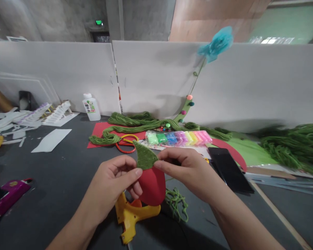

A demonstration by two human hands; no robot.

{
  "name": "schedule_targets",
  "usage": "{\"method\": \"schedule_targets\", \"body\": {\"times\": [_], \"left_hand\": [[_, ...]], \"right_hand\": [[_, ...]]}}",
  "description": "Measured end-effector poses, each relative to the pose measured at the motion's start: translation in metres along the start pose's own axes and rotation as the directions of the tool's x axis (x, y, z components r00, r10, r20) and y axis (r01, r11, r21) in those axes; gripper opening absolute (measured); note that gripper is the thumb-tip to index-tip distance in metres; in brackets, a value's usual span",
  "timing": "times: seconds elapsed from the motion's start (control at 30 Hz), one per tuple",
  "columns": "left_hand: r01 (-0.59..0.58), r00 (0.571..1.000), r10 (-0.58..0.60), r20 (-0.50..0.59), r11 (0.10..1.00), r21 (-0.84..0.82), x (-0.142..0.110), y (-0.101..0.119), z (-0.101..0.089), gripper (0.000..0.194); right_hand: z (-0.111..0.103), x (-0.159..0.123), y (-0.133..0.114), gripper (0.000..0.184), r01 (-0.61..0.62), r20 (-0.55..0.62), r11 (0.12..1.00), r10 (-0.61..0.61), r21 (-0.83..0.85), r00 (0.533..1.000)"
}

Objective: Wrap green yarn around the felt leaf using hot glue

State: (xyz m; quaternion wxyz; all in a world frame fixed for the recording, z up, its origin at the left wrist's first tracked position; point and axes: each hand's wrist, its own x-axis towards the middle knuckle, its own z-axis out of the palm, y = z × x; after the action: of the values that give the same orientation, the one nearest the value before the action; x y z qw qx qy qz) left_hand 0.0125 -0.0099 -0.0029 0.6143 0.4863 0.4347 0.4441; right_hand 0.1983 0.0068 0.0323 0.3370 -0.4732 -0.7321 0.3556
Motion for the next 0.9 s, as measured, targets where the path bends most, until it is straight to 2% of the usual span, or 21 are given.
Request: {"method": "schedule_targets", "body": {"times": [0.23,0.47,0.6,0.83,0.9], "left_hand": [[0.044,0.999,-0.043,0.032,0.999,-0.008,0.0017,0.0001,-0.001,0.01],[0.037,0.998,-0.036,-0.049,0.999,0.022,0.0045,-0.0009,0.0012,0.014],[0.032,0.999,-0.029,-0.039,0.998,0.062,0.0045,-0.0009,0.0002,0.014],[-0.03,0.997,0.04,-0.066,0.99,0.138,0.0048,0.0002,0.0013,0.012],[-0.083,0.992,0.1,-0.077,0.977,0.197,0.0022,0.0014,0.002,0.01]], "right_hand": [[-0.0021,0.0015,0.0026,0.018,0.051,0.026,0.999,-0.051,-0.006,0.998],[-0.0012,0.0029,0.0051,0.018,0.057,0.027,0.996,-0.055,-0.065,0.998],[-0.0016,0.003,0.0042,0.02,0.087,0.048,0.992,-0.083,-0.092,0.995],[-0.0029,0.0034,0.0037,0.019,0.111,0.035,0.988,-0.108,-0.109,0.994],[-0.0042,0.0028,0.003,0.019,0.142,0.019,0.984,-0.14,-0.108,0.99]]}}
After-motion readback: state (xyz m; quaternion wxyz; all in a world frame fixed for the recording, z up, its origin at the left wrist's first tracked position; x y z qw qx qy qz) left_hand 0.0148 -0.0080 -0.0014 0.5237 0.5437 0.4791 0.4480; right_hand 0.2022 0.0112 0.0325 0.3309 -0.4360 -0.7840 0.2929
